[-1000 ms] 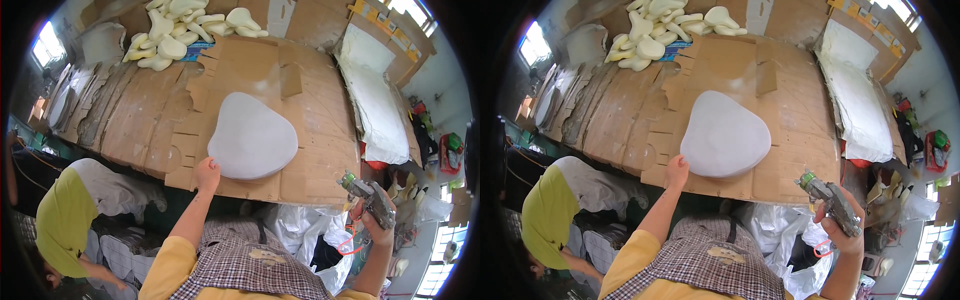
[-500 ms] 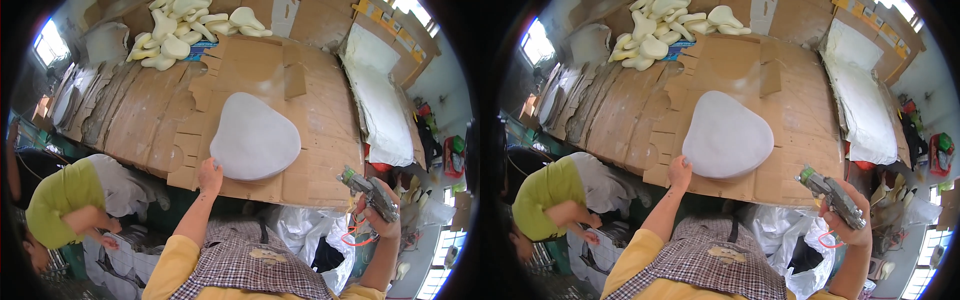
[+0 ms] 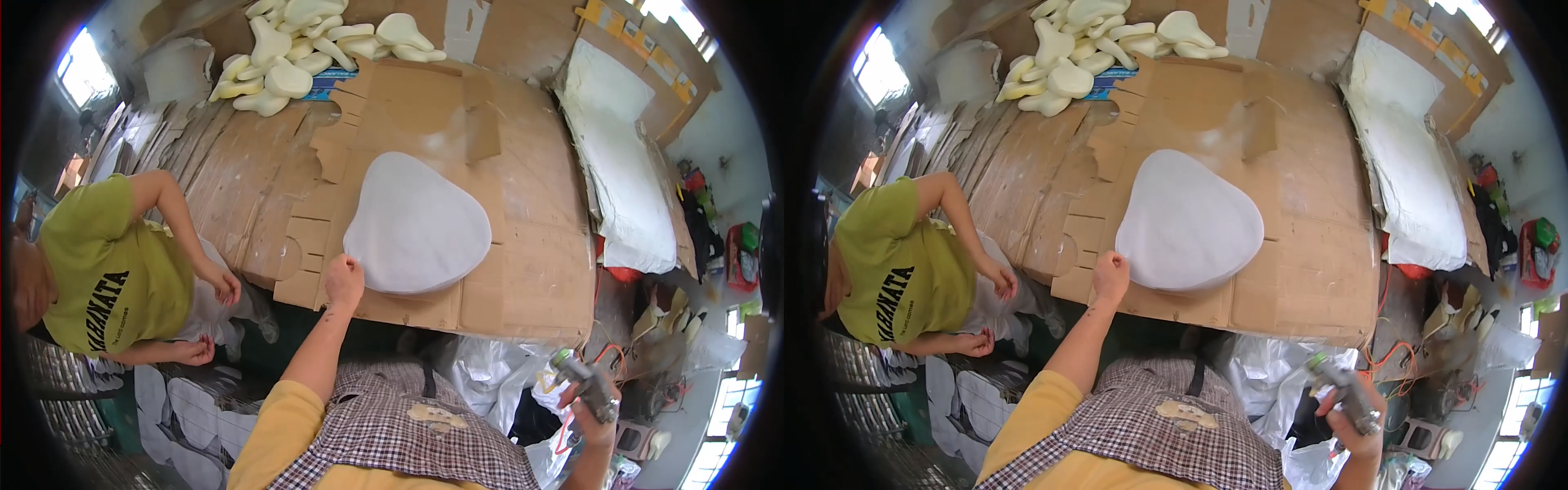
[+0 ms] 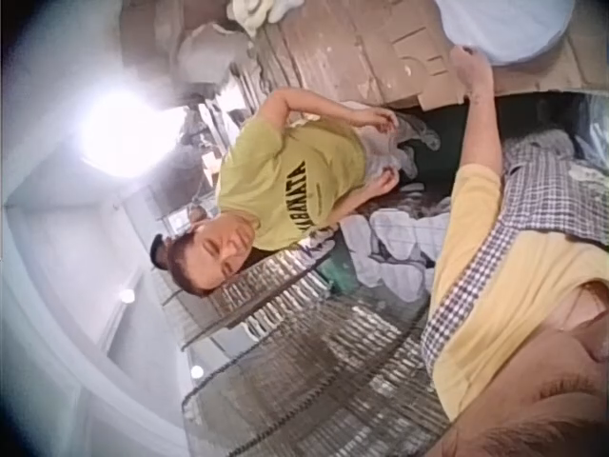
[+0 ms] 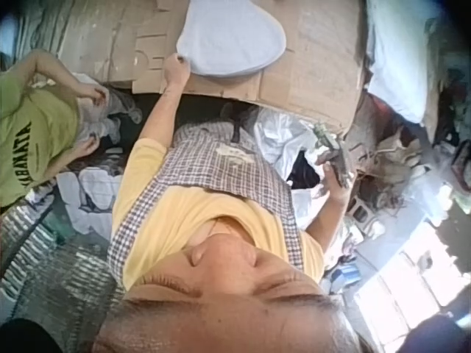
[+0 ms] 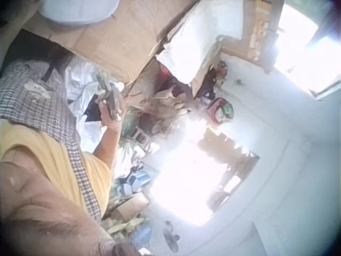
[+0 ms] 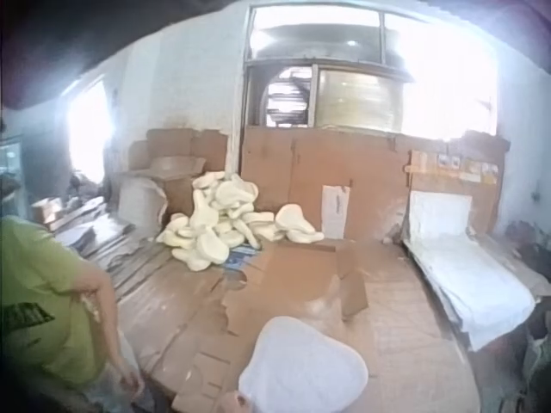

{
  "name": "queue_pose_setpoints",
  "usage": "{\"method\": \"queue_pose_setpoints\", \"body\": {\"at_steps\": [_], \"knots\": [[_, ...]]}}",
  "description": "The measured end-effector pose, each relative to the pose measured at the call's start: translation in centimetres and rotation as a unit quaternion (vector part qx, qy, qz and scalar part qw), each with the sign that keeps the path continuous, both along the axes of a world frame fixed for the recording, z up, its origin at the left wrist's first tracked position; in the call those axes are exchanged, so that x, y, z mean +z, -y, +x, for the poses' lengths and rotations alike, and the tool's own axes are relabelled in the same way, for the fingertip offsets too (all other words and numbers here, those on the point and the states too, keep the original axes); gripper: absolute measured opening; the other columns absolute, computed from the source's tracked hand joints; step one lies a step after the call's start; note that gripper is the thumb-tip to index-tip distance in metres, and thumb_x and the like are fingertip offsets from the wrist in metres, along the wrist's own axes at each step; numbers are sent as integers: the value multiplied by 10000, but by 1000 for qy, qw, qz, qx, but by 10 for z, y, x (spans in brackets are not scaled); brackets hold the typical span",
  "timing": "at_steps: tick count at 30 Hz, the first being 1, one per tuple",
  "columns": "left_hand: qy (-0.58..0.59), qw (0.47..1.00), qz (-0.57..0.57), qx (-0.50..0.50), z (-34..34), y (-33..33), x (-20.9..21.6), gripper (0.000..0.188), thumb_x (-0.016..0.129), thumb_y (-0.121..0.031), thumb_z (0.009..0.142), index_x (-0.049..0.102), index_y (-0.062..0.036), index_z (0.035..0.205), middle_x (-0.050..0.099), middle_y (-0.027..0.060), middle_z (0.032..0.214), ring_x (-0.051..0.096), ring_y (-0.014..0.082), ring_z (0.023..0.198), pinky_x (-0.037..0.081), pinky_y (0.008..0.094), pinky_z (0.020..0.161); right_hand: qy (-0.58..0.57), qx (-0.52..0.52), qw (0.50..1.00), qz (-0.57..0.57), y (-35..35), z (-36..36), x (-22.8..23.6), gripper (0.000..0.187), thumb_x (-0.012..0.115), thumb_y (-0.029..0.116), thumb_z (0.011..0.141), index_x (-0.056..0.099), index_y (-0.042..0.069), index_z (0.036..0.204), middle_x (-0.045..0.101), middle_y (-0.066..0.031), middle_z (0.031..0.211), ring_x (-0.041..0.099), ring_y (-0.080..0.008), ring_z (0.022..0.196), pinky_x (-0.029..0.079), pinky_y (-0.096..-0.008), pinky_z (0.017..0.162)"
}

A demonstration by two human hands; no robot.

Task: Gluing and assembling foam pieces using a spray glue gun in a workshop.

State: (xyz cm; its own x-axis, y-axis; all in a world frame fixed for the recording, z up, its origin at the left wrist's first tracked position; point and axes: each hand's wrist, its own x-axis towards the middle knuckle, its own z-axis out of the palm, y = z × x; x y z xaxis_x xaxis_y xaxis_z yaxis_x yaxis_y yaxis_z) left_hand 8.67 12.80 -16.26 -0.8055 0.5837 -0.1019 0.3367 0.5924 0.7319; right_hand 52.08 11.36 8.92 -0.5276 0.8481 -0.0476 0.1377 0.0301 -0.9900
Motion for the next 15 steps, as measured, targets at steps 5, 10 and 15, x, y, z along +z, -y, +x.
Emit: {"method": "queue_pose_setpoints", "body": {"at_steps": [5,10,15], "knots": [[138,981,136,22,1,-4,2,64,575,-104,813,578,-46,839,582,74,841,578,240,744,481,378,692,25,-94,995,-24,8,19,-2,601,730,204,745,462,-85,1199,629,-134,784,616,-203,688,497,-329,671],[394,896,189,79,3,-5,-7,210,553,-77,849,515,-43,1053,542,66,1003,548,178,867,493,360,681,-18,-66,997,-23,15,-4,-12,589,746,253,723,493,-85,1133,624,-123,745,601,-193,669,475,-315,666],[434,856,227,167,20,-5,6,530,551,-11,810,339,-62,1293,498,127,1183,547,221,972,501,358,709,-31,-127,991,-4,17,6,-17,593,742,269,736,493,-44,1173,619,-122,735,605,-200,664,490,-340,672]]}}
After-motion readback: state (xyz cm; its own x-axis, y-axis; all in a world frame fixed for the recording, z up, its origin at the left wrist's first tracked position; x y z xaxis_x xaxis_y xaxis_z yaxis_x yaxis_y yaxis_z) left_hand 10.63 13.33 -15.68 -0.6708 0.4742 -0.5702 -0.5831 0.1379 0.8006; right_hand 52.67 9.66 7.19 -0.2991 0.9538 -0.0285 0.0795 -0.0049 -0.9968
